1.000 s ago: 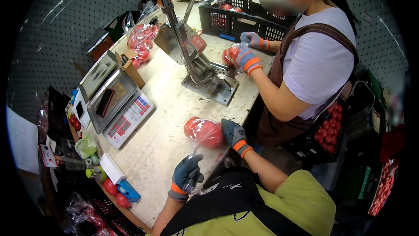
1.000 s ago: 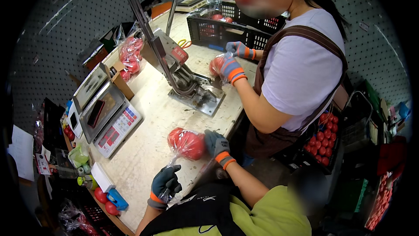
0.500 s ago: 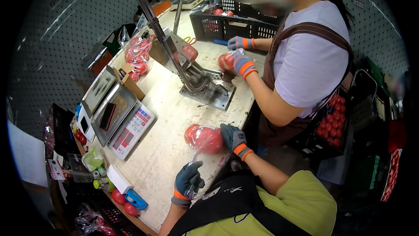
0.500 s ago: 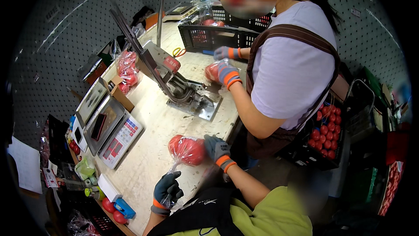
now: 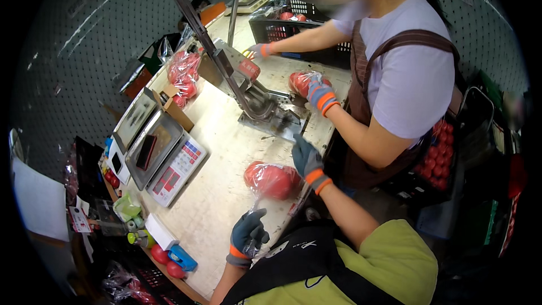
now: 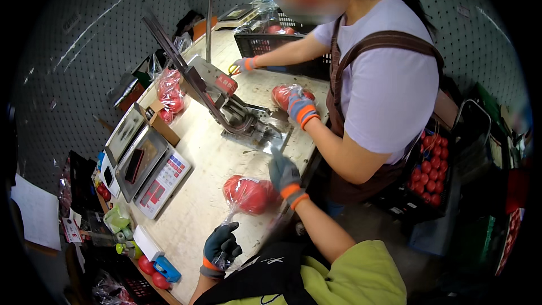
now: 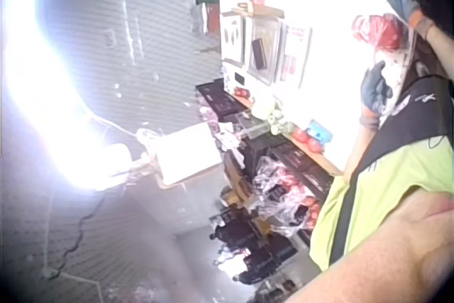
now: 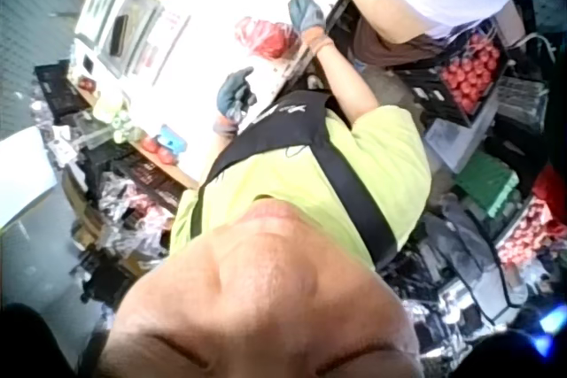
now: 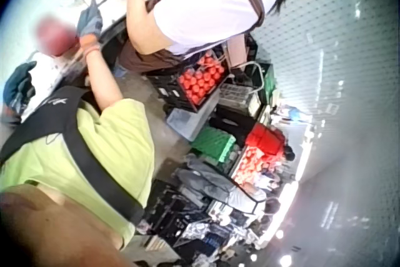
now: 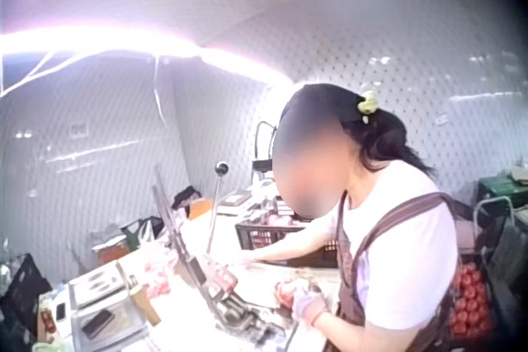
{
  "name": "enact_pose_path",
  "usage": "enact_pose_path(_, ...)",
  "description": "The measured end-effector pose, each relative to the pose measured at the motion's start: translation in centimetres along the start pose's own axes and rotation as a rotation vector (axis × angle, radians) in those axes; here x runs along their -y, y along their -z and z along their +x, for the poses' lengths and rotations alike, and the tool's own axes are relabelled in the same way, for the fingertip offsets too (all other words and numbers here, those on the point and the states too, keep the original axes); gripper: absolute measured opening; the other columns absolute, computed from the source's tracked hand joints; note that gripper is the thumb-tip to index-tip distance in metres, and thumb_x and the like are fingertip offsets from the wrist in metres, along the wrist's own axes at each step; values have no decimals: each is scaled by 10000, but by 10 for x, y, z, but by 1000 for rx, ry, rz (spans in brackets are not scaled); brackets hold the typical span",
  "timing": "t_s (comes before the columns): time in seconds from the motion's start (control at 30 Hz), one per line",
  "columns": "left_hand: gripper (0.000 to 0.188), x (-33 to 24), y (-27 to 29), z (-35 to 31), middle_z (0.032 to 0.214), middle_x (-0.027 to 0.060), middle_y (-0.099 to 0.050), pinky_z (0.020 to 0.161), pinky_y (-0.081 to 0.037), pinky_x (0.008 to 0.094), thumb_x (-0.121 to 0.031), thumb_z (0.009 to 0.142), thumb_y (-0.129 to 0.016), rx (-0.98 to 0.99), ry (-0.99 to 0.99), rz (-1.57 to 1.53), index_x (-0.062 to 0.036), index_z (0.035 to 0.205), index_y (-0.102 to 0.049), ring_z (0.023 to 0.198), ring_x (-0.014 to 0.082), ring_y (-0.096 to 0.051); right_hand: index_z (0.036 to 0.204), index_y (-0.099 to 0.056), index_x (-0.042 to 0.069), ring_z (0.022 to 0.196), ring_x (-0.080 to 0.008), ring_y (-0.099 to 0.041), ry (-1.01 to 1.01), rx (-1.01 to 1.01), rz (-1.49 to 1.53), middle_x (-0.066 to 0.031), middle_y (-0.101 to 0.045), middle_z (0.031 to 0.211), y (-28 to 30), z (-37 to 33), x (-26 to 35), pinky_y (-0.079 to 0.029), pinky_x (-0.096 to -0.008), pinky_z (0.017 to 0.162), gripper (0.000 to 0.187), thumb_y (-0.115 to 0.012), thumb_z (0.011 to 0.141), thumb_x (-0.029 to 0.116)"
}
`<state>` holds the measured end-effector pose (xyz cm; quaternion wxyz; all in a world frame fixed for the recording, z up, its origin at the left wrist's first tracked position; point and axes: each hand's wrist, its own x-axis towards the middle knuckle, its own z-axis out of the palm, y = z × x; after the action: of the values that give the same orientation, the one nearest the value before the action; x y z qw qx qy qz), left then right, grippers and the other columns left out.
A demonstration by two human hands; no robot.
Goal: The person repeatedly picks apples from a crate, places them into a plastic bag, and hands the bag to a coworker who weighs and seals it. The person then returns the sealed bag to the crate and repeats the process.
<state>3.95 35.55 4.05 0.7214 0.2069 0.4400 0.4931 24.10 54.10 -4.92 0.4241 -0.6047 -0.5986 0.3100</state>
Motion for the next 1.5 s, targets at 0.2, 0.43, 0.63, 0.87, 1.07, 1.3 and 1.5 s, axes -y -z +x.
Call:
enact_pose_path(0.2,339,-9,-8,0,531,-54,-360,497,-358,271,-208,946,-468,-35,80,-56,43,1171,-499,431,61,-341,1119,-593,27,957,-262,-627,276,-30,252,-159,-650,1056,-23,76,20,-465,-313,858,305,-562,847,160)
enact_pose_path(0.43,298,4,11,-9,720,7,-447,556,-455,243,-39,895,-497,-10,-88,-15,94,1161,-509,569,93,-482,1170,-565,-7,1027,-232,-597,-33,346,355,-134,-631,1110,-12,-25,52,-435,-305,928,467,-625,821,298)
enact_pose_path(0.63,277,-2,11,-10,648,-11,-421,526,-444,241,-99,908,-470,-20,-50,52,79,1108,-540,507,87,-455,1315,-466,114,1258,-376,-370,657,444,-63,-126,-443,1354,21,-71,66,-292,-459,1051,643,-674,762,367)
enact_pose_path(0.87,328,-14,-4,-7,537,-22,-385,464,-421,246,-262,908,-485,-113,86,206,31,1024,-575,441,95,-427,1133,-614,178,1183,-301,-442,775,276,-185,-48,-550,1196,-8,-100,70,-267,-483,1048,378,-657,765,251)
enact_pose_path(1.07,345,-12,-4,-9,510,-11,-385,448,-414,256,-294,896,-511,-144,112,216,32,986,-578,415,117,-440,963,-667,161,1081,-255,-511,755,270,-111,-33,-600,1067,-15,-102,73,-323,-444,1000,194,-638,774,196)
enact_pose_path(1.3,285,-14,-5,-10,545,7,-432,472,-441,260,-261,873,-533,-136,123,212,12,942,-578,444,118,-475,947,-653,148,1047,-246,-528,761,268,-159,-34,-614,1024,-11,-103,83,-345,-430,974,167,-626,786,182)
enact_pose_path(1.5,296,-15,-9,-9,534,3,-412,459,-432,258,-265,866,-532,-133,78,259,13,940,-600,434,127,-475,961,-653,168,1074,-233,-510,759,297,-155,1,-600,1071,-13,-99,75,-335,-401,981,193,-591,821,285)
